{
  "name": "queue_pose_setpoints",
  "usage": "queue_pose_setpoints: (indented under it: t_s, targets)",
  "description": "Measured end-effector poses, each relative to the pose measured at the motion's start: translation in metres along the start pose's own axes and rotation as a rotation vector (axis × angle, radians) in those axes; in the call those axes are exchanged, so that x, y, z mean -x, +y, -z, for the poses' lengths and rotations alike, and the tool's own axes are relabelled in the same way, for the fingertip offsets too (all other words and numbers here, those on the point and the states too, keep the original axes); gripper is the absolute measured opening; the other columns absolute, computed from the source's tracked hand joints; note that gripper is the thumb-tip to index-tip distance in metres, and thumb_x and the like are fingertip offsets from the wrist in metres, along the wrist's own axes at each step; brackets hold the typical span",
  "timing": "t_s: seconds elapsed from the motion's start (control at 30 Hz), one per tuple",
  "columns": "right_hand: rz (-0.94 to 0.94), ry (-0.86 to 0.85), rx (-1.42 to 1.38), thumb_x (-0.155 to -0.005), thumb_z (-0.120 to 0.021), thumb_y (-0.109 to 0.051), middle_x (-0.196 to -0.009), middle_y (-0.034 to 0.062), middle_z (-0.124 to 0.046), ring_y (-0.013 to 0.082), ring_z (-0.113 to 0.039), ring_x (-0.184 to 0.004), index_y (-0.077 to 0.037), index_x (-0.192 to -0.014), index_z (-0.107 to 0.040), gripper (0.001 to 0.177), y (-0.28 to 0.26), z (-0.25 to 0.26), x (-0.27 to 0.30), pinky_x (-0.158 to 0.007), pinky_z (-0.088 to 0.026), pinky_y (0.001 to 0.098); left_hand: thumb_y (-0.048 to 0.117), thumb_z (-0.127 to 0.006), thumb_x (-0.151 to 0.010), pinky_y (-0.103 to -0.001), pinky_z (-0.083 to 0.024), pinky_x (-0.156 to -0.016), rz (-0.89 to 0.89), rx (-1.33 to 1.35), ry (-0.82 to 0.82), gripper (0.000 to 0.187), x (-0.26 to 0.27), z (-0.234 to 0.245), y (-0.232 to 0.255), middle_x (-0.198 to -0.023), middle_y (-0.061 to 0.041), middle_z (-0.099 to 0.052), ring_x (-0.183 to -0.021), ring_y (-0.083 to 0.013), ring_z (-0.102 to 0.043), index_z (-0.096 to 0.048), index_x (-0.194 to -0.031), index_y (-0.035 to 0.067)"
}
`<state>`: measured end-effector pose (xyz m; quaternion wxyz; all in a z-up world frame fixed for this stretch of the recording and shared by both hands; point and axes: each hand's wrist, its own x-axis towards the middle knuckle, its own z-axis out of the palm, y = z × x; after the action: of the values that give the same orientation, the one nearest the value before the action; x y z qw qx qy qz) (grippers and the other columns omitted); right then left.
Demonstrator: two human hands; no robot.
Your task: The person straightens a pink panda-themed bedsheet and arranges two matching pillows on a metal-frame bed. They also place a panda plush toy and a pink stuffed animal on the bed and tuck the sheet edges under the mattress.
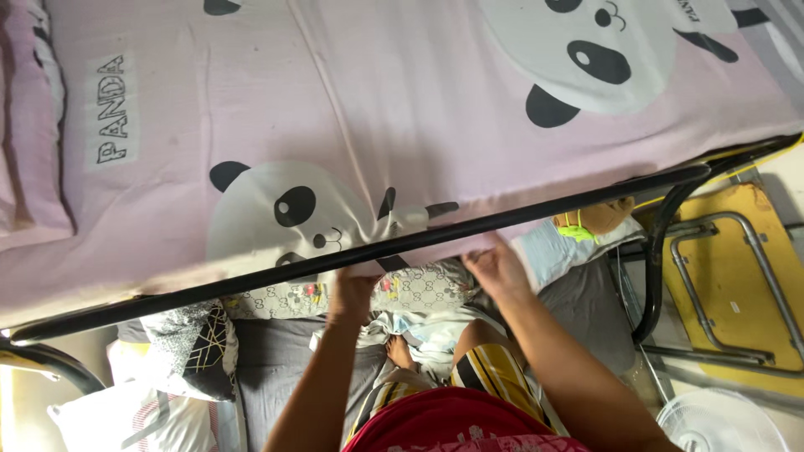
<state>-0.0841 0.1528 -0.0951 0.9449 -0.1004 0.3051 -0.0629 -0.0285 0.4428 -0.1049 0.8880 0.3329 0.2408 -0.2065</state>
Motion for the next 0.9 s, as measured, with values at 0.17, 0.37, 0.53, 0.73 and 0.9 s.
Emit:
queue_pose_setpoints:
  t_s: [0.17, 0.37, 0.53, 0.73, 0.9]
  targets:
    - [0.147, 0.037, 0.185, -0.092, -0.066, -0.008, -0.089, 0.0021, -0.061, 0.0183, -0.059, -0.079, -0.012, -0.091, -0.056, 0.010, -0.055, 0.073, -0.059, -0.080, -0.054, 0.0417, 0.021, -0.072, -0.087, -0.038, -0.046, -0.092, -0.146, -0.104, 0.025, 0.036, -0.027, 0.059, 0.015, -0.106, -0.005, -0.064, -0.100, -0.0184, -0.060, -0.057, -0.117, 0.008]
    - [0.499, 0.059, 0.431, -0.091, -0.062, -0.017, -0.093, 0.0082, -0.061, 0.0207, -0.062, -0.078, -0.009, -0.099, -0.059, 0.011, -0.015, 0.081, -0.014, -0.067, -0.052, 0.0338, 0.027, -0.074, -0.085, -0.036, -0.049, -0.073, -0.414, -0.576, 0.563, 0.063, 0.017, 0.047, -0.022, -0.093, -0.007, -0.059, -0.081, -0.0170, -0.055, -0.044, -0.138, 0.012]
    - [0.344, 0.141, 0.419, -0.093, -0.051, -0.015, -0.087, 0.0043, -0.066, 0.0170, -0.067, -0.083, -0.006, -0.097, -0.062, 0.015, 0.013, -0.036, 0.024, -0.081, -0.058, 0.0323, 0.025, -0.058, -0.097, -0.027, -0.051, -0.065, -0.168, -0.298, 0.126, 0.026, -0.001, -0.042, -0.009, -0.088, -0.007, -0.065, -0.074, -0.0115, -0.062, -0.060, -0.106, 0.001]
    - [0.229, -0.177, 0.188, -0.097, -0.066, -0.035, -0.060, 0.0021, -0.053, 0.0168, -0.059, -0.057, -0.013, -0.074, -0.052, 0.035, 0.000, -0.095, 0.005, -0.068, -0.054, 0.0333, 0.038, -0.061, -0.096, -0.026, -0.040, -0.049, -0.167, -0.248, -0.089, 0.040, -0.024, -0.063, 0.002, -0.076, -0.007, -0.059, -0.058, -0.0103, -0.050, -0.064, -0.099, -0.002]
    - [0.254, -0.448, 0.315, -0.100, -0.075, -0.039, -0.044, -0.0040, -0.040, 0.0110, -0.034, -0.038, -0.019, -0.062, -0.043, 0.054, 0.000, -0.084, -0.009, -0.047, -0.040, 0.0245, 0.048, -0.067, -0.086, -0.031, -0.046, -0.056, -0.024, -0.184, 0.047, 0.053, -0.012, -0.092, 0.017, -0.085, -0.012, -0.062, -0.064, -0.0181, -0.053, -0.065, -0.103, -0.002]
